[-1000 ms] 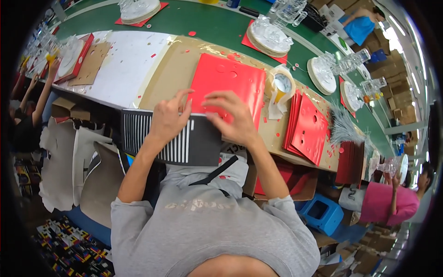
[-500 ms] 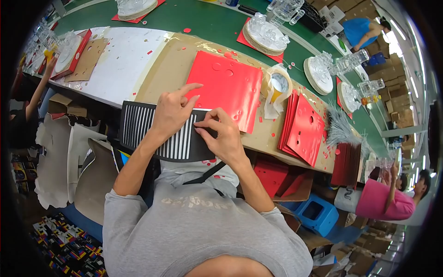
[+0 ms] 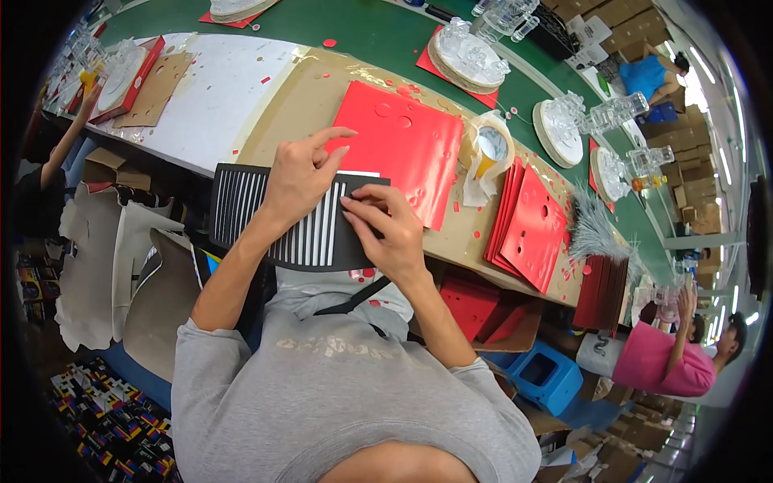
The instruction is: Assembling red ring binders by inserting dividers and organizing them at a factory workstation.
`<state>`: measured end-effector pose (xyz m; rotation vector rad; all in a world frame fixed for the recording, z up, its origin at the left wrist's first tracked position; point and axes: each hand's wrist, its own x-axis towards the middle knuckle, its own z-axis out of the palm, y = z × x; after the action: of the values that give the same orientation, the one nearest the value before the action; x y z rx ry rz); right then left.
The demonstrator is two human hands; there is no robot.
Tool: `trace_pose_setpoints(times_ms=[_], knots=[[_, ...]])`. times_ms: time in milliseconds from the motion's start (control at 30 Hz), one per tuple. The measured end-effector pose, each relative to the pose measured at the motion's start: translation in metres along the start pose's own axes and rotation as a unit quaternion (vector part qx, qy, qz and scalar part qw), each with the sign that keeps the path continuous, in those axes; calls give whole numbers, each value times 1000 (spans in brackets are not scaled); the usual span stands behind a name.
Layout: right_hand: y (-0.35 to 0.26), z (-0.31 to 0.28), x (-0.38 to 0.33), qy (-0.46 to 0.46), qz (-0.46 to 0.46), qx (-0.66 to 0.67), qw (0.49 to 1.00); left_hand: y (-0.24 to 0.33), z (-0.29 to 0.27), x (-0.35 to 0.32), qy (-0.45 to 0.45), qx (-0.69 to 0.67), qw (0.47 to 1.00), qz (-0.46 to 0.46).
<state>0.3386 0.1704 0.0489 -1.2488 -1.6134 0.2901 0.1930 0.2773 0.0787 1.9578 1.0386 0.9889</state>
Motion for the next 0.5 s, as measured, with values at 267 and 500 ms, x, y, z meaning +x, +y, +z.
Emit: trace_pose_setpoints(times_ms=[267, 500], knots=[[3, -2, 2, -85, 36, 21, 996, -9, 0, -10, -32, 10, 999, -8], [8, -19, 17, -160, 119, 157, 967, -31, 0, -13, -56, 106, 993, 11]])
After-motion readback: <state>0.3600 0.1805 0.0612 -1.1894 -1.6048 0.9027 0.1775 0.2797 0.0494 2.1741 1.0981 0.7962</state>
